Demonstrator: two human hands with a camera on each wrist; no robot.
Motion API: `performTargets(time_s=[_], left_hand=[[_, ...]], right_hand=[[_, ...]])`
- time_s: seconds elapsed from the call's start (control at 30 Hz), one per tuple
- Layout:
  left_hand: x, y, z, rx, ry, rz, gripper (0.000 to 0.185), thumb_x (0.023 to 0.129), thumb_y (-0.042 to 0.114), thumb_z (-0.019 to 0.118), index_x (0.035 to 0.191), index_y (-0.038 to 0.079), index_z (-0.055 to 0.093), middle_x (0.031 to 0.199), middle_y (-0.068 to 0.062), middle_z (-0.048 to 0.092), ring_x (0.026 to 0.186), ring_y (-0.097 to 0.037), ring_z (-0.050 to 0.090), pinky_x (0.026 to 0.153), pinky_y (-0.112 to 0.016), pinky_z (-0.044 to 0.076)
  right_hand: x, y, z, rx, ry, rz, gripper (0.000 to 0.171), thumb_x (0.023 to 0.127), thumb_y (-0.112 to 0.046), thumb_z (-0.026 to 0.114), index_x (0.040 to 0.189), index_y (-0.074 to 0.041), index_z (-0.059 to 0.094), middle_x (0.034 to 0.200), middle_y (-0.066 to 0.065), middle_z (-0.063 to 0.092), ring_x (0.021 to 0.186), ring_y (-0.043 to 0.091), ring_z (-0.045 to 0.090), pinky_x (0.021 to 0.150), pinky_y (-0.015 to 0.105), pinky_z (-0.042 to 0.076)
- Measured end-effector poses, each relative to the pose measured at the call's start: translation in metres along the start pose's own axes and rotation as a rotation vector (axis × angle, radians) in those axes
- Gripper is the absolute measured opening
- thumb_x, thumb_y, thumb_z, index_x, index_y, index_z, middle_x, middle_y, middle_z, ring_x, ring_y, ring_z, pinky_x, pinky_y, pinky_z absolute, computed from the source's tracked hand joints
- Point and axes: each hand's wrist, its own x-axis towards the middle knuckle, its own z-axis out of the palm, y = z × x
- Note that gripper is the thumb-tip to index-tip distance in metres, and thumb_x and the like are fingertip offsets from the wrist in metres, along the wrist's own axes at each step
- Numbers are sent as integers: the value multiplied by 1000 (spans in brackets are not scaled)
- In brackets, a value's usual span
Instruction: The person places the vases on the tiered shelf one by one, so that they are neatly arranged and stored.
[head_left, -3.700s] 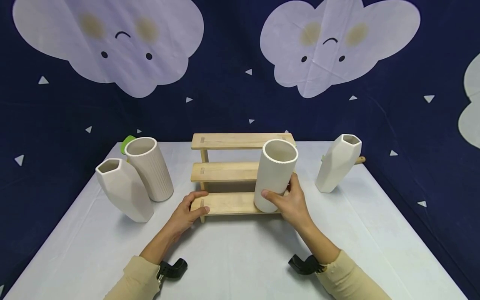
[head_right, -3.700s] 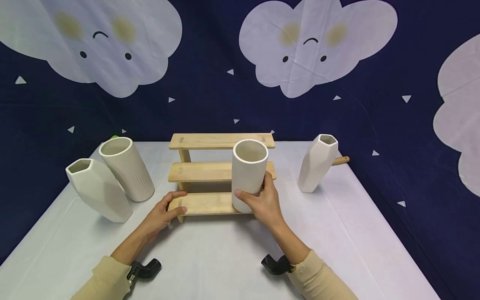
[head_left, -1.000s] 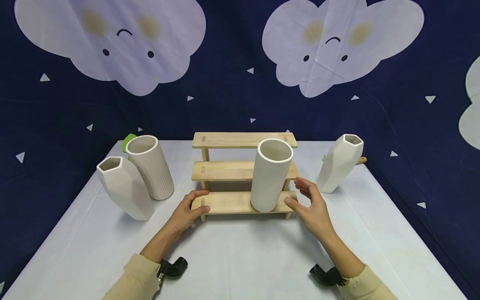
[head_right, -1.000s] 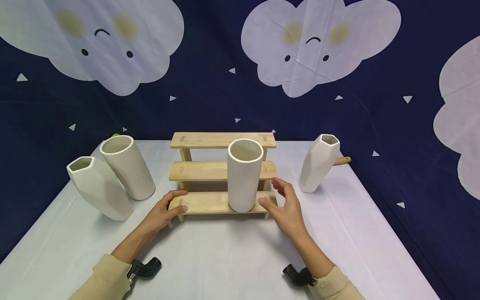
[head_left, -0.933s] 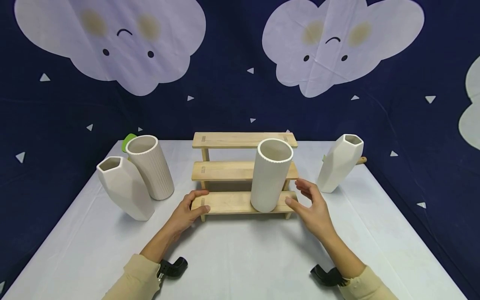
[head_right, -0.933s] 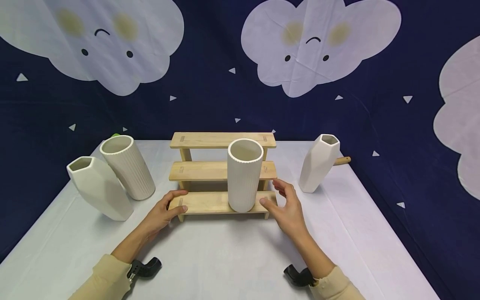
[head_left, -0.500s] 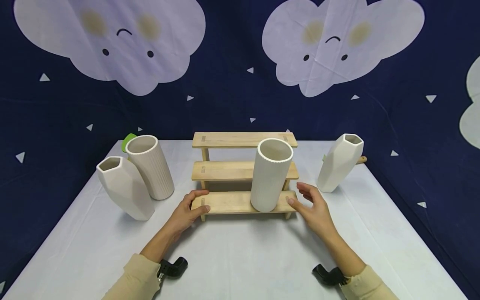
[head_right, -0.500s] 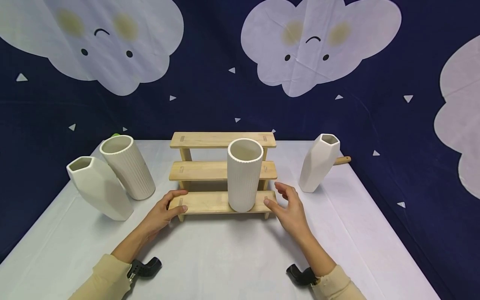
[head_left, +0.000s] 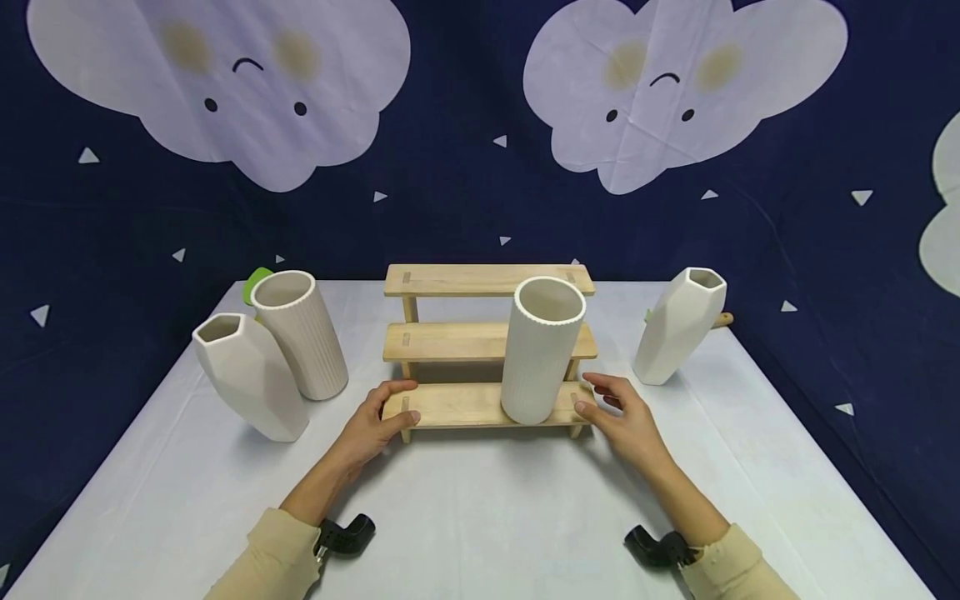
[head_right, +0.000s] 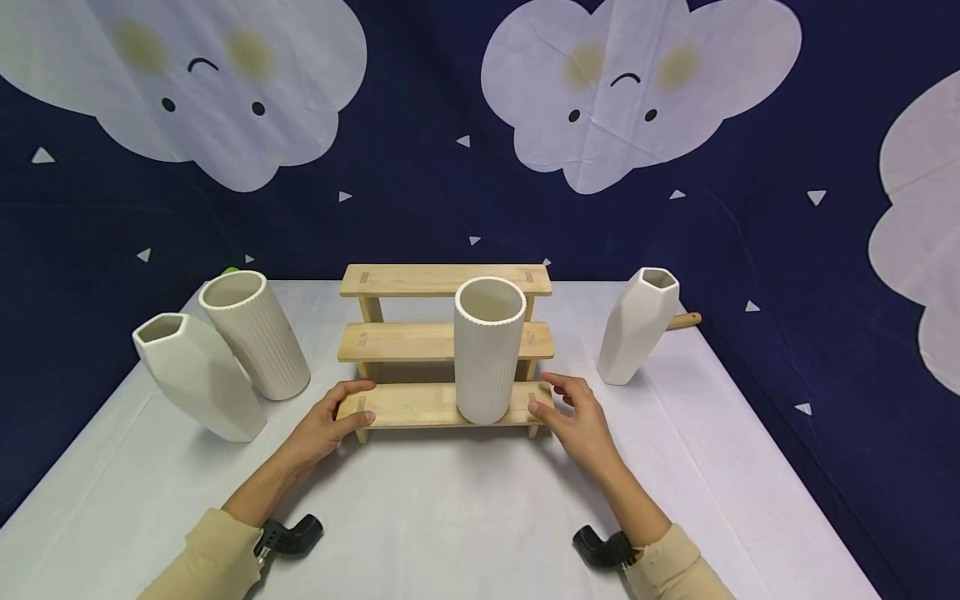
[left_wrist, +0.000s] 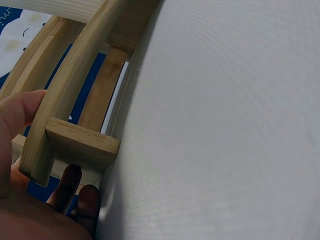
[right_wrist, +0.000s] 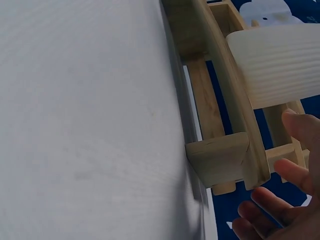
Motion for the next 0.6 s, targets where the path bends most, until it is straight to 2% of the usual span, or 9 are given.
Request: performTargets(time_s=[0.23,0.5,0.6], left_hand=[[-1,1,-1,5,-4,7,52,87,18,66,134,13,46,126,-14,35,106,-22,45,82,-25,40],[-3,5,-1,-10,-12,12,52,88,18,65,135,13,45,129,-14,33,108,-23,44,84,-26,39],[-3,5,-1,-12,-11,10,52,88,19,65,135,13,44,130,-15,33,111,-24,44,85,-27,39]], right_hand=[[2,7,0,13,-53,28,45,87,-24,67,127,-7,56,127,12,53,117,27,52,99,48,41],[2,12,2,10,-75,23,42,88,-21,67,127,-9,58,124,13,55,112,26,55,96,42,45],[1,3,1,10,-83,24,42,88,-17,66,127,-6,58,123,15,56,108,23,54,93,37,46]])
